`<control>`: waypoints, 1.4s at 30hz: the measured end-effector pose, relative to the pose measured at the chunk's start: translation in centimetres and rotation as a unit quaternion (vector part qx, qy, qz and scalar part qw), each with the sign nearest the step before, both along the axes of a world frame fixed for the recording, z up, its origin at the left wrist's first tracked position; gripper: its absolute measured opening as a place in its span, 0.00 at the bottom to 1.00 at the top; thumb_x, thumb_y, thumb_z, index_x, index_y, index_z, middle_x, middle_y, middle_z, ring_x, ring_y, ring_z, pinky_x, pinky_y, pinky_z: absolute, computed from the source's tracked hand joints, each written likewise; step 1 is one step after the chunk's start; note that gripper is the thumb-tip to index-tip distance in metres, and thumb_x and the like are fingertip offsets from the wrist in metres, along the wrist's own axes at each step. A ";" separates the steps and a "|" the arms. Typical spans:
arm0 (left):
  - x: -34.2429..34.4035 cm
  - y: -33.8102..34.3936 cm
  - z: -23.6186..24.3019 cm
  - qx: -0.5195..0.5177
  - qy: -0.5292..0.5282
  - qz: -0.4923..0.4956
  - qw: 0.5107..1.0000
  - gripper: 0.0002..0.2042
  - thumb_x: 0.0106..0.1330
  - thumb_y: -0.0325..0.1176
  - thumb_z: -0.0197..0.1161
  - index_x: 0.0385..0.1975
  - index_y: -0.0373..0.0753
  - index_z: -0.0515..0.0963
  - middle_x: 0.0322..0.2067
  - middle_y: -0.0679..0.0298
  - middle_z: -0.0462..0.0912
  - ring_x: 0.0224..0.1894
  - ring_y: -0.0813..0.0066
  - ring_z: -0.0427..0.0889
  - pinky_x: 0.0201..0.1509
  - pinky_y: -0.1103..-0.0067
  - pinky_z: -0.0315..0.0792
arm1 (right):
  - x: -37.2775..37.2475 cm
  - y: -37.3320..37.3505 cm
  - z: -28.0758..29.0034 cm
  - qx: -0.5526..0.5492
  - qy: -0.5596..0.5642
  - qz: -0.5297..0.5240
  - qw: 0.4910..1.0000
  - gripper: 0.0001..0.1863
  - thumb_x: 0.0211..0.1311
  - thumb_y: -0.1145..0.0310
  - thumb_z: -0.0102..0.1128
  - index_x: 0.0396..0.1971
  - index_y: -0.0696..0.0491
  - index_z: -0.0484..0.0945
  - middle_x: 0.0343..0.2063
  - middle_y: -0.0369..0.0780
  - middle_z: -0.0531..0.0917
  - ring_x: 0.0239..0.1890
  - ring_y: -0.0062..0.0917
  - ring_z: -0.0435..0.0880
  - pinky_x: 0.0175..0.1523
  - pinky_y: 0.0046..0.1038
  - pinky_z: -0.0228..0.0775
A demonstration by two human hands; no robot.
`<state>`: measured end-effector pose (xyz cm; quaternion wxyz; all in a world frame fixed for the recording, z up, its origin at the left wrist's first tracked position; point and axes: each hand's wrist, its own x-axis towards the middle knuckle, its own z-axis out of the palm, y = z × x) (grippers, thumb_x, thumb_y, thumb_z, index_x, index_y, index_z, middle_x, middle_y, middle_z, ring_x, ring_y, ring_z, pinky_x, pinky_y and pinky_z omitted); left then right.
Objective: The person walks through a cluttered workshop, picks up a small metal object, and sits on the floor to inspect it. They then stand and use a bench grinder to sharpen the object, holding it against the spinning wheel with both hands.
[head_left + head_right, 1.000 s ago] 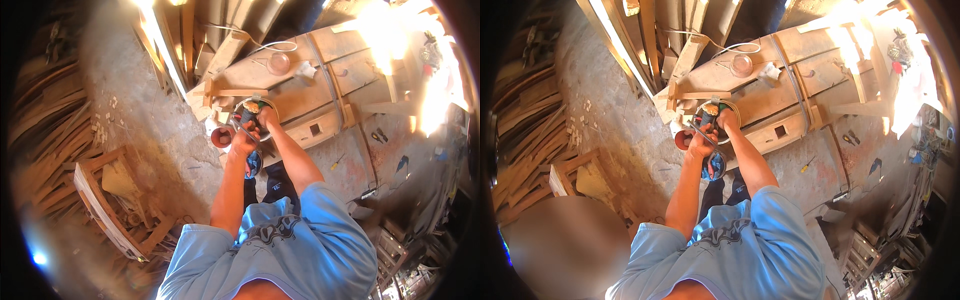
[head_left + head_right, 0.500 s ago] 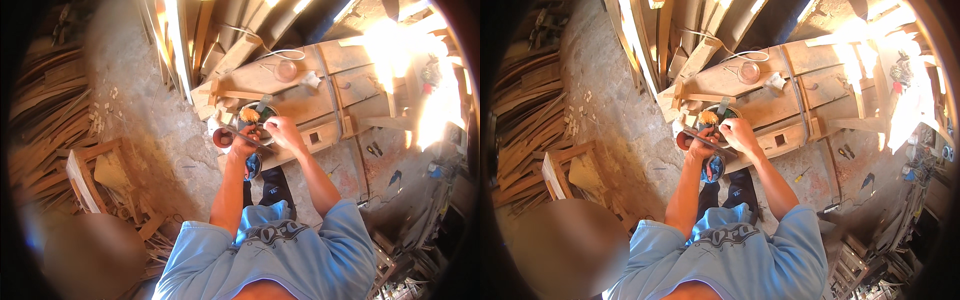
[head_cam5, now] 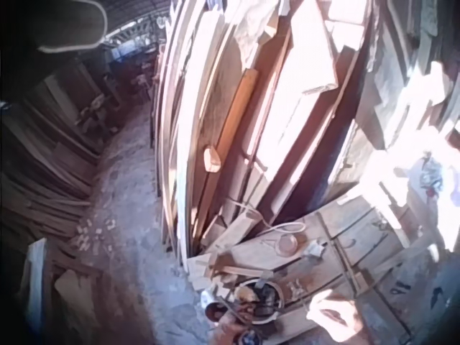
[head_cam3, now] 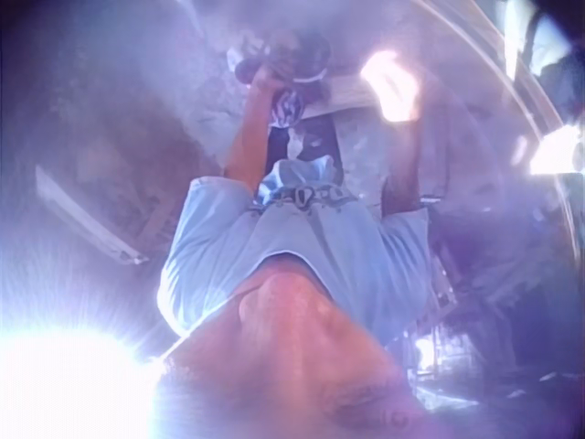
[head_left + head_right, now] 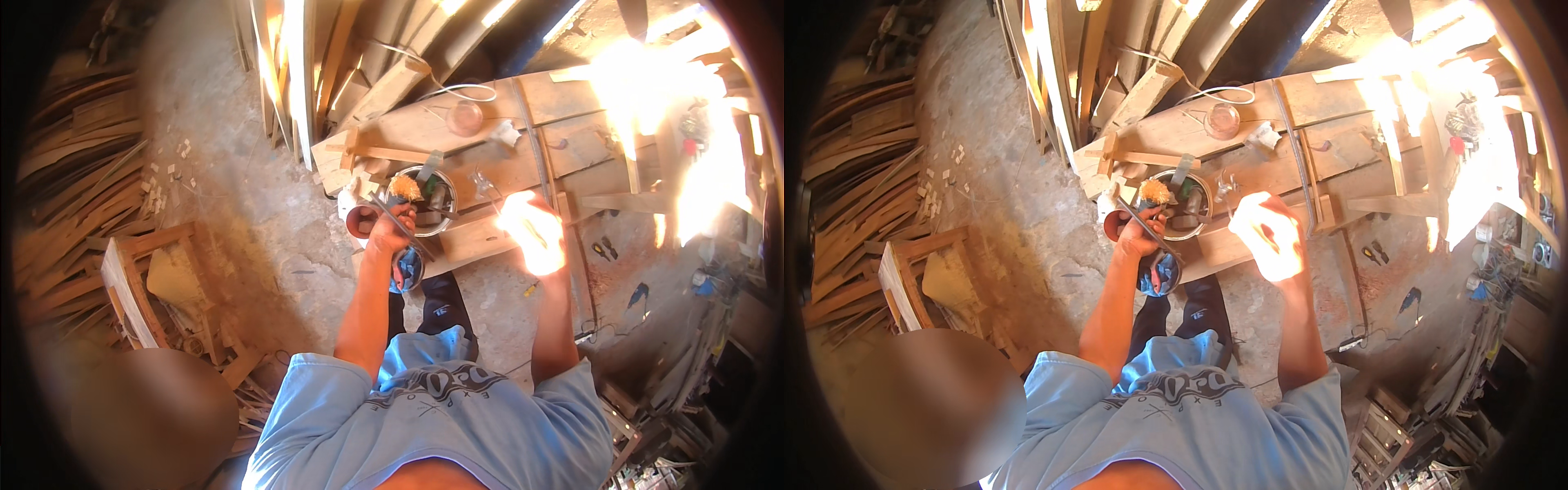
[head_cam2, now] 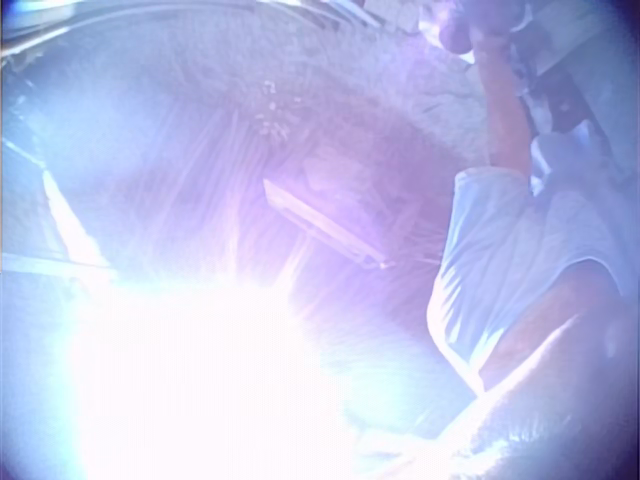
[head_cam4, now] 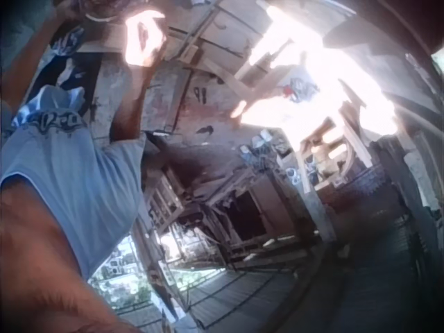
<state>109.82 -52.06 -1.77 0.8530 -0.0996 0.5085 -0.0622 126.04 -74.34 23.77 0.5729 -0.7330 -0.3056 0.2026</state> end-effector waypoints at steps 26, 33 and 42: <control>-0.4 1.9 -1.0 0.090 0.031 -0.123 0.988 0.19 0.66 0.30 0.64 0.45 0.24 0.65 0.29 0.63 0.77 0.18 0.85 0.71 0.23 0.84 0.71 | -41.3 -35.0 -30.0 -0.516 0.255 -0.213 0.790 0.15 0.62 0.62 0.55 0.39 0.54 0.85 0.36 0.48 0.84 0.38 0.45 0.84 0.47 0.40 0.75; -0.4 2.0 -0.6 0.076 0.029 -0.121 0.989 0.11 0.64 0.26 0.65 0.45 0.41 0.76 0.31 0.56 0.77 0.20 0.81 0.71 0.21 0.87 0.69 | -46.4 -37.5 -30.8 -0.470 0.616 -0.252 0.579 0.11 0.64 0.61 0.55 0.39 0.49 0.83 0.27 0.37 0.82 0.29 0.30 0.83 0.34 0.40 0.78; -0.7 1.5 -0.7 0.102 0.005 -0.127 0.987 0.10 0.62 0.28 0.67 0.41 0.41 0.74 0.28 0.60 0.78 0.19 0.80 0.72 0.20 0.86 0.69 | -29.5 -28.1 -33.8 -0.279 0.473 -0.274 0.790 0.12 0.66 0.61 0.59 0.36 0.55 0.82 0.27 0.35 0.82 0.25 0.20 0.80 0.28 0.24 0.73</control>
